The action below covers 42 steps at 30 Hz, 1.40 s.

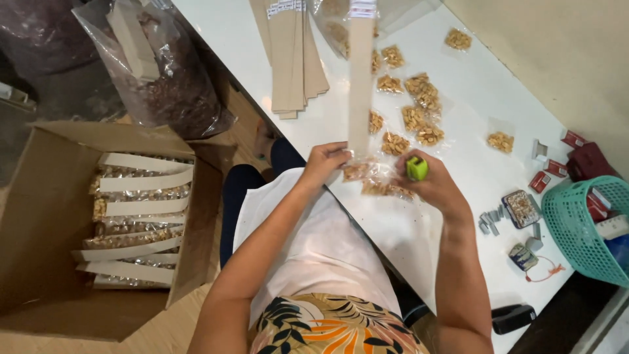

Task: Stapling small plastic bags containing nuts onto cardboard strips for retail display.

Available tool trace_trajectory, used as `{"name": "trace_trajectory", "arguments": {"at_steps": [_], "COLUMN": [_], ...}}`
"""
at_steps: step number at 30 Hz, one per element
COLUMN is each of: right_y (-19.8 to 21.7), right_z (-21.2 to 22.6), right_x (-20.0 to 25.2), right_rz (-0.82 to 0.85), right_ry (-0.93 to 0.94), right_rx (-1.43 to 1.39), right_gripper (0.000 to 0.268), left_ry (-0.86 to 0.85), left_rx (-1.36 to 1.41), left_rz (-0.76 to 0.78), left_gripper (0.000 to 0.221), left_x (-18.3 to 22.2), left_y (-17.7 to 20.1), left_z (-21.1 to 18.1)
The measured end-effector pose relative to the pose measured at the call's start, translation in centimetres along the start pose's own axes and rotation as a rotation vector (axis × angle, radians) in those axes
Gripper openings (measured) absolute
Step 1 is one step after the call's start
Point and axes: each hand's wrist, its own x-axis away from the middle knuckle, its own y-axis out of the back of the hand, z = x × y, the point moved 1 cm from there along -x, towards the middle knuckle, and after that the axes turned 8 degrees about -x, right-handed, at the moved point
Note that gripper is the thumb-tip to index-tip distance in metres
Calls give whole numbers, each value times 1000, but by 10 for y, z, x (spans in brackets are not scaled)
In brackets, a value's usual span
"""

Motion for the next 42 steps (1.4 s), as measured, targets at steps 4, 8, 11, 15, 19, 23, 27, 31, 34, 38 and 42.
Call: {"name": "trace_trajectory", "arguments": {"at_steps": [4,8,11,15,19,23,27,31,34,38,42], "right_y": [-17,-27,-28,-27,-24,-36,-45,-48,-53,-53,25], "right_z": [5,6,0,-9,2,34,15,-7,-15,-19,-155], "right_x": [-32,-41,-45,-49,-56,-68,-78,-96,-101,-89,-99], "right_rz": [10,-78,-94,-109,-446,-866,-900,-917,-962,-838,-803], "right_ry": [91,89,67,32,-34,-73,-52,-32,22,-61,-3], "right_rx": [-149,-291,-319,-402,-542,-1018,-749,-648,-697,-673,-418], "right_gripper": [47,51,51,51,24,52,55,55,50,47,38], "left_ry": [15,-4,-64,-141,-226,-414,-476,-547,-532,-376,-167], "left_rx": [65,120,-125,-282,-382,-481,-526,-557,-584,-480,-236], "left_rz": [91,108,37,-35,-33,-39,-47,-63,-73,-57,-24], "left_gripper": [37,34,34,29,23,16,14,13,12,18,36], "left_x": [7,11,45,31,35,55,63,66,67,56,33], "left_y": [-15,-14,-25,-30,-37,-52,-56,-60,-60,-55,-27], "left_z": [-3,-16,-69,-54,-58,-76,-80,-76,-72,-56,-7]}}
